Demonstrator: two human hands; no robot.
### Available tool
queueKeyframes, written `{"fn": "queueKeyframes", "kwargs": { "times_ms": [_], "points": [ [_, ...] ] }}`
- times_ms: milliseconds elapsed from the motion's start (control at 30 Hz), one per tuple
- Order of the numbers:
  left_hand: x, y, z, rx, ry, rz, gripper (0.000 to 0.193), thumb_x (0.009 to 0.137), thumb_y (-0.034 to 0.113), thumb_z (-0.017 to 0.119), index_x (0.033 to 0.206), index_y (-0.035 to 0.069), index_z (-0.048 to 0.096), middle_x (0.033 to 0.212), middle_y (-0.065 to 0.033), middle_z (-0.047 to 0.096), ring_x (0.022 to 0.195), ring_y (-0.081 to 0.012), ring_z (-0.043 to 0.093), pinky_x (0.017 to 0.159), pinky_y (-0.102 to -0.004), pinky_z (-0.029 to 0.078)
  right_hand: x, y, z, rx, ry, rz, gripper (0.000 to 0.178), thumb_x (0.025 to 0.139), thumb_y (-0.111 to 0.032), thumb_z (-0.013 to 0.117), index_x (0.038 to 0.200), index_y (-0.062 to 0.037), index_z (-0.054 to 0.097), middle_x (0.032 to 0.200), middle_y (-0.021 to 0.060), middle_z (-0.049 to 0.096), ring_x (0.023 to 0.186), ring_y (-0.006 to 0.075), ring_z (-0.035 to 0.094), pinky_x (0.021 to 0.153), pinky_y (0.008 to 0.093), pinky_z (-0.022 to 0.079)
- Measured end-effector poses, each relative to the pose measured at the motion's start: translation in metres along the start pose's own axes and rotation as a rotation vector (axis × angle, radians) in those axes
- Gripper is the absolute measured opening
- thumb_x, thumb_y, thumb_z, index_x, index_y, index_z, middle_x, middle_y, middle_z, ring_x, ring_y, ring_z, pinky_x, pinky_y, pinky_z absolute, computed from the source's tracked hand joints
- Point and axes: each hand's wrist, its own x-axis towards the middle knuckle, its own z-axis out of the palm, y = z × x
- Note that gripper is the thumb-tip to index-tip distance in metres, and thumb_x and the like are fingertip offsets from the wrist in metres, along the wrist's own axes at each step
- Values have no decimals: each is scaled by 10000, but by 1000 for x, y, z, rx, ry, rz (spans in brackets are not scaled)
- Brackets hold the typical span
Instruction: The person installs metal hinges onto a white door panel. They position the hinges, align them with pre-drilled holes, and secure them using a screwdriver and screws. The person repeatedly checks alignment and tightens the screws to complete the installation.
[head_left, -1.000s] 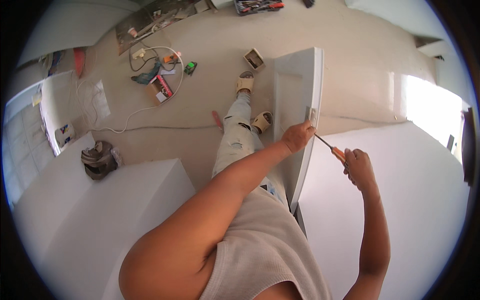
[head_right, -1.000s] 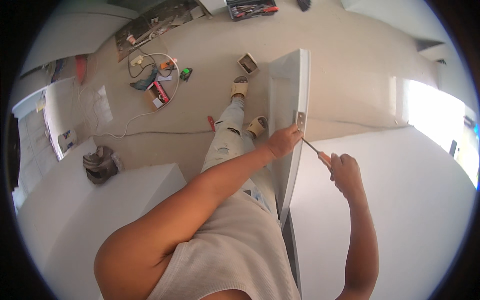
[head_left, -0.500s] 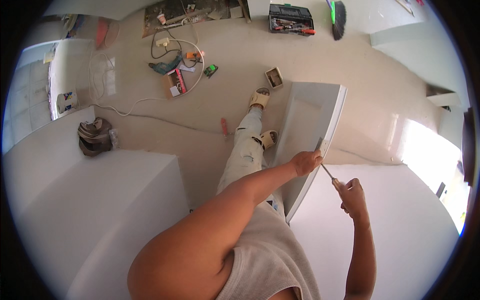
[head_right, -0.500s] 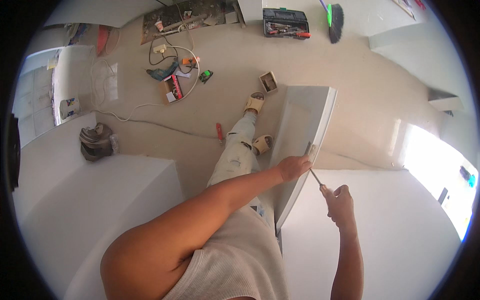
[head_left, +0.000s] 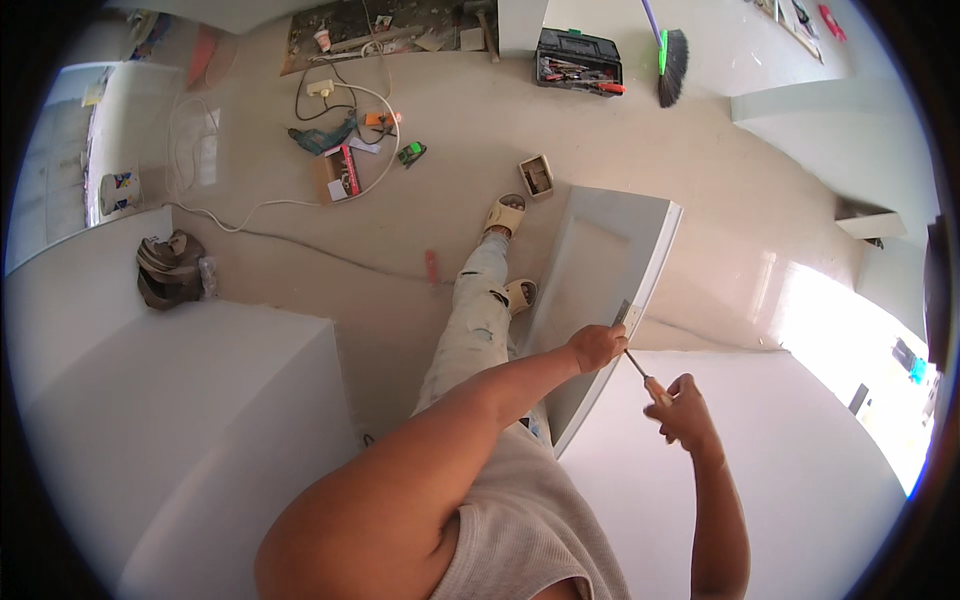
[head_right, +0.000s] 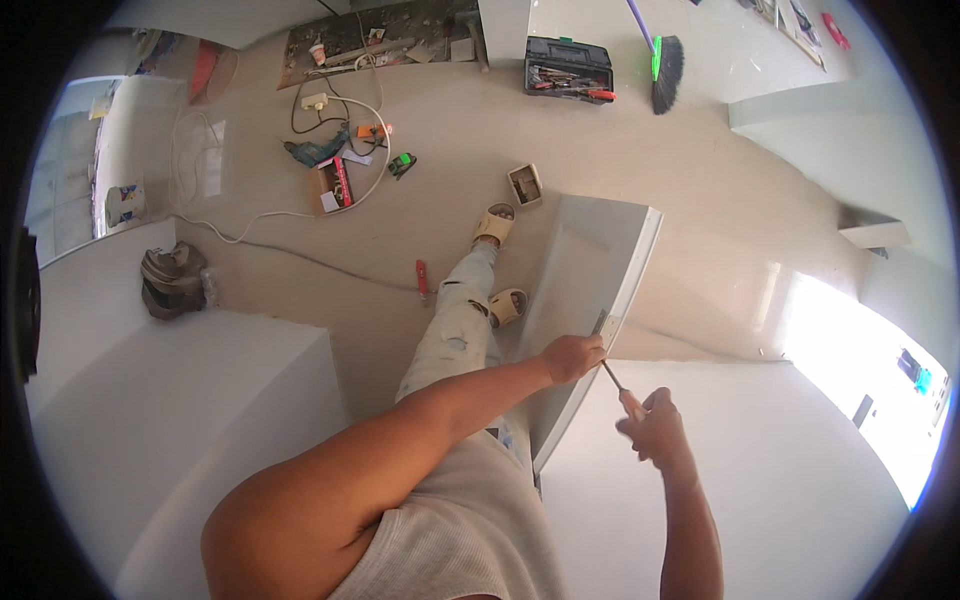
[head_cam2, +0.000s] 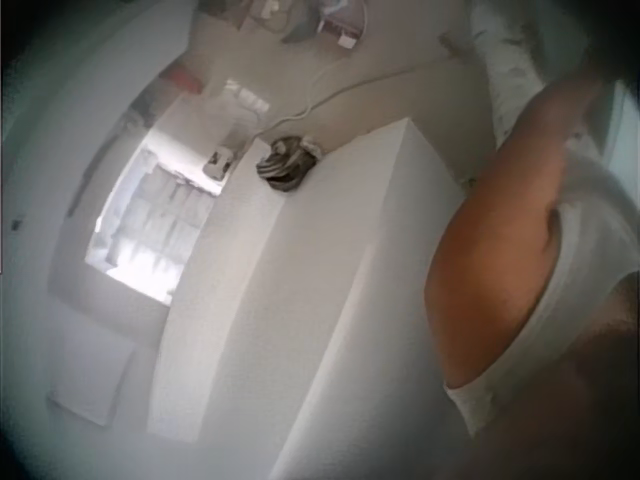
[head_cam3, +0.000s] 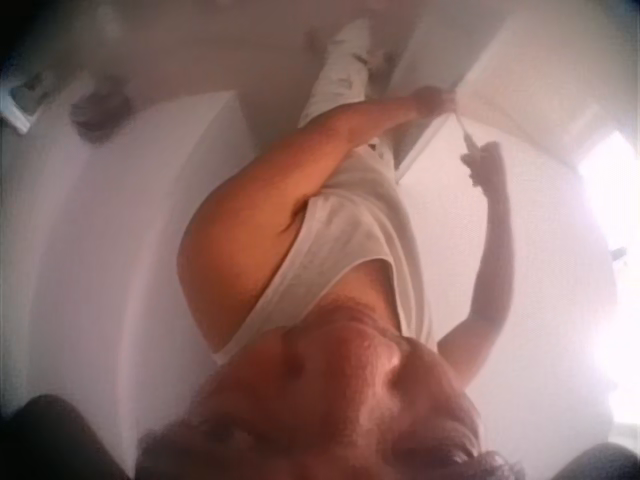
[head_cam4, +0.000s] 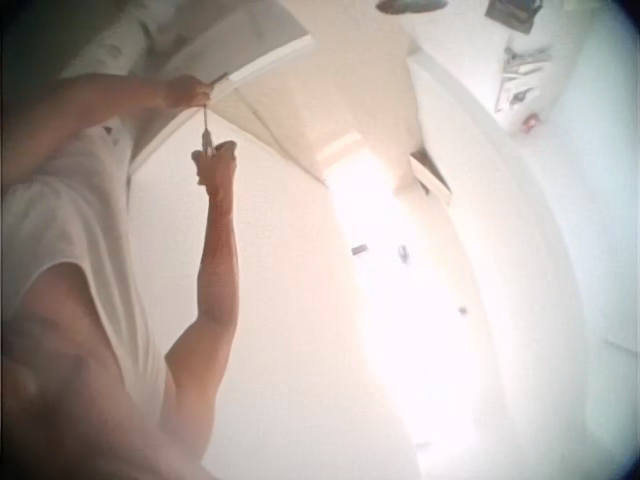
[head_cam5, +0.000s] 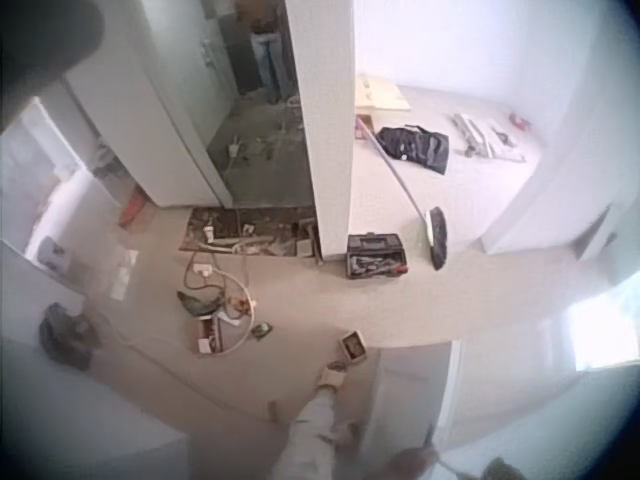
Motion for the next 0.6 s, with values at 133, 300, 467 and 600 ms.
{"fn": "queueKeyframes", "kwargs": {
  "times_ms": [133, 300, 467, 600],
  "points": [
    [-4, -6, 1, -3, 8, 40, 110, 886, 181, 610, 830, 87, 610, 850, -82, 562, 731, -265, 649, 655, -391, 547, -1, -4, 23, -753, 296, -384, 181, 876, -158, 559, 955, 5, 548, 897, 224, 628, 836, 304, 640, 713, 402, 533],
    [-1, -2, 5, -8, 8, -1, 95, 881, 166, 608, 830, 86, 611, 855, -79, 572, 730, -267, 650, 654, -383, 549, 25, 7, -7, 102, -28, 142, 268, 930, -236, 529, 950, 30, 551, 716, 130, 588, 529, 212, 598, 421, 334, 462],
    [-1, -3, 4, 32, -5, 10, 98, 877, 164, 614, 813, 89, 615, 851, -75, 572, 726, -262, 648, 654, -375, 553, 14, -3, -13, 68, -24, 29, 255, 898, -227, 637, 854, 13, 564, 737, 118, 595, 485, 228, 587, 416, 365, 469],
    [1, 1, -2, 21, -14, -8, 84, 857, 158, 622, 804, 93, 611, 845, -74, 566, 728, -257, 649, 657, -376, 553, 10, -4, 1, -891, 334, -493, 277, 964, -279, 594, 935, -4, 608, 849, 204, 665, 737, 347, 681, 729, 451, 544]
  ]
}}
